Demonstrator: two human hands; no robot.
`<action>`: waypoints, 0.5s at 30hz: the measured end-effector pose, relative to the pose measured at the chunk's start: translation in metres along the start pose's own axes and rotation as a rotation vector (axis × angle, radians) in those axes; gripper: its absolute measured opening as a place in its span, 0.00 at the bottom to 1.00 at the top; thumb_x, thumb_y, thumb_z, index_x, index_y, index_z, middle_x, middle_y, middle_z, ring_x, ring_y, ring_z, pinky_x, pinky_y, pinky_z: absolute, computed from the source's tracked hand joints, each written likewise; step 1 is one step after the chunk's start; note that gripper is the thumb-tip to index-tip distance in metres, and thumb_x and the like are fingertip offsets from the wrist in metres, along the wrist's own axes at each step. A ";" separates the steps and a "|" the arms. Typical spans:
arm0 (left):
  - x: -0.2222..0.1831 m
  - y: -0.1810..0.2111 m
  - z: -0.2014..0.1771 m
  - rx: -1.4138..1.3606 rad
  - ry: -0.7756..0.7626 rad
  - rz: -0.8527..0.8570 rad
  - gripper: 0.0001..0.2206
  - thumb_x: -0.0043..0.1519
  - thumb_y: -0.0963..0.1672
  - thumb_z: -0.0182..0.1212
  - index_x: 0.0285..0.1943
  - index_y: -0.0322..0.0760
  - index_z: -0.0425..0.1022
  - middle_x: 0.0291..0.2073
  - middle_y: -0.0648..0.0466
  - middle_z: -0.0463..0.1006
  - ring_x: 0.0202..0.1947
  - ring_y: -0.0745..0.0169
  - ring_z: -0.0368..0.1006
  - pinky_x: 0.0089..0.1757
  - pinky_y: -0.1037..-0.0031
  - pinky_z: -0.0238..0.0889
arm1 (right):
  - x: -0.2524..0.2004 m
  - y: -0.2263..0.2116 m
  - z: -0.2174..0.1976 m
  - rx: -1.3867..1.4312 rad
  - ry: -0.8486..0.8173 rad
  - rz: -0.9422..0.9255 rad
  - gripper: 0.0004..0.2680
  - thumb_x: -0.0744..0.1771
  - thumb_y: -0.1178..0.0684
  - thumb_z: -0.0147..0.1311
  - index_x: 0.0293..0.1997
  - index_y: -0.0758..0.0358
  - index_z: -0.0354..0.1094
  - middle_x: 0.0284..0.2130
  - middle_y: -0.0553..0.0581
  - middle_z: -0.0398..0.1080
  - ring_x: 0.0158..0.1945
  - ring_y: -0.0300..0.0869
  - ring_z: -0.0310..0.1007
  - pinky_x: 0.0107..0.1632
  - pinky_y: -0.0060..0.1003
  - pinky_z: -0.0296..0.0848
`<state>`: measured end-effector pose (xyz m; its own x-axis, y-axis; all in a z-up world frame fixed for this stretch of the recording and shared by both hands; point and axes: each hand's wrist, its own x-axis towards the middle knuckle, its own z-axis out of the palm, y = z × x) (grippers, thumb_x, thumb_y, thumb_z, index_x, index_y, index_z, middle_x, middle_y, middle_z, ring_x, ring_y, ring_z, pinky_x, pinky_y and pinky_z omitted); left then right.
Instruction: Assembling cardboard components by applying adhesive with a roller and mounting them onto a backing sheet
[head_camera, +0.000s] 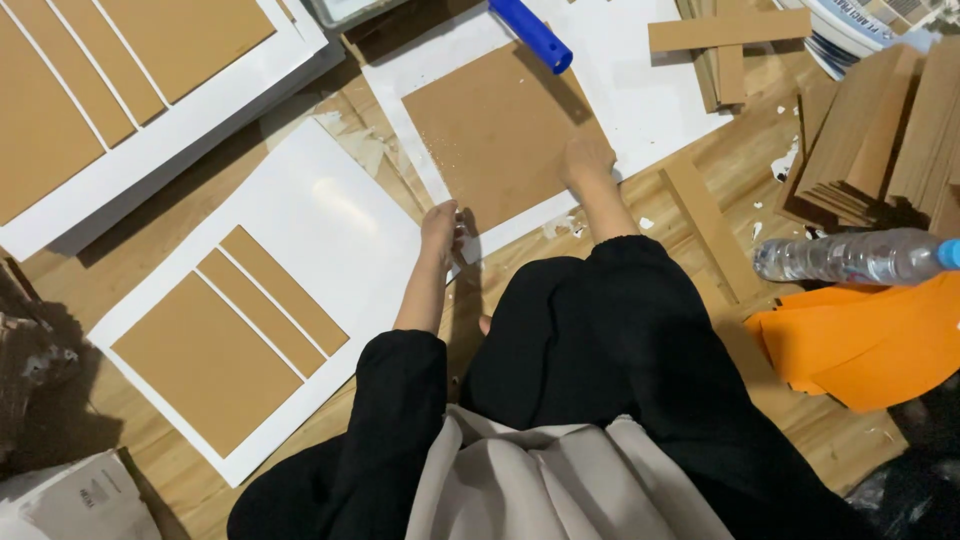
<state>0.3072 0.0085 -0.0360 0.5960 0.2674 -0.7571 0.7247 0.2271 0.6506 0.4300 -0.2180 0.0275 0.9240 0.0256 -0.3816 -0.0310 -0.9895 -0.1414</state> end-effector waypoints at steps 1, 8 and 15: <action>0.014 -0.010 0.004 0.012 0.006 -0.002 0.20 0.54 0.51 0.52 0.53 0.41 0.66 0.39 0.49 0.73 0.33 0.57 0.72 0.32 0.70 0.70 | 0.004 0.002 0.004 -0.006 -0.004 0.001 0.07 0.61 0.61 0.49 0.36 0.72 0.70 0.30 0.68 0.70 0.41 0.60 0.70 0.43 0.59 0.65; -0.016 0.017 0.012 -0.202 0.132 0.001 0.05 0.44 0.42 0.54 0.25 0.34 0.70 0.13 0.49 0.67 0.11 0.57 0.66 0.15 0.75 0.60 | -0.018 0.009 -0.024 0.131 0.008 -0.011 0.08 0.61 0.59 0.48 0.39 0.67 0.70 0.28 0.66 0.70 0.40 0.60 0.70 0.43 0.58 0.64; -0.045 0.046 0.015 -0.026 0.252 0.140 0.14 0.43 0.47 0.63 0.35 0.37 0.75 0.22 0.47 0.71 0.23 0.58 0.69 0.20 0.70 0.63 | -0.008 0.027 -0.012 0.159 0.000 -0.028 0.11 0.62 0.52 0.46 0.45 0.55 0.69 0.37 0.67 0.70 0.46 0.62 0.67 0.46 0.58 0.63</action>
<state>0.3188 -0.0069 0.0268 0.5822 0.5217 -0.6236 0.6305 0.1945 0.7514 0.4260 -0.2466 0.0378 0.9255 0.0531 -0.3749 -0.0646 -0.9534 -0.2947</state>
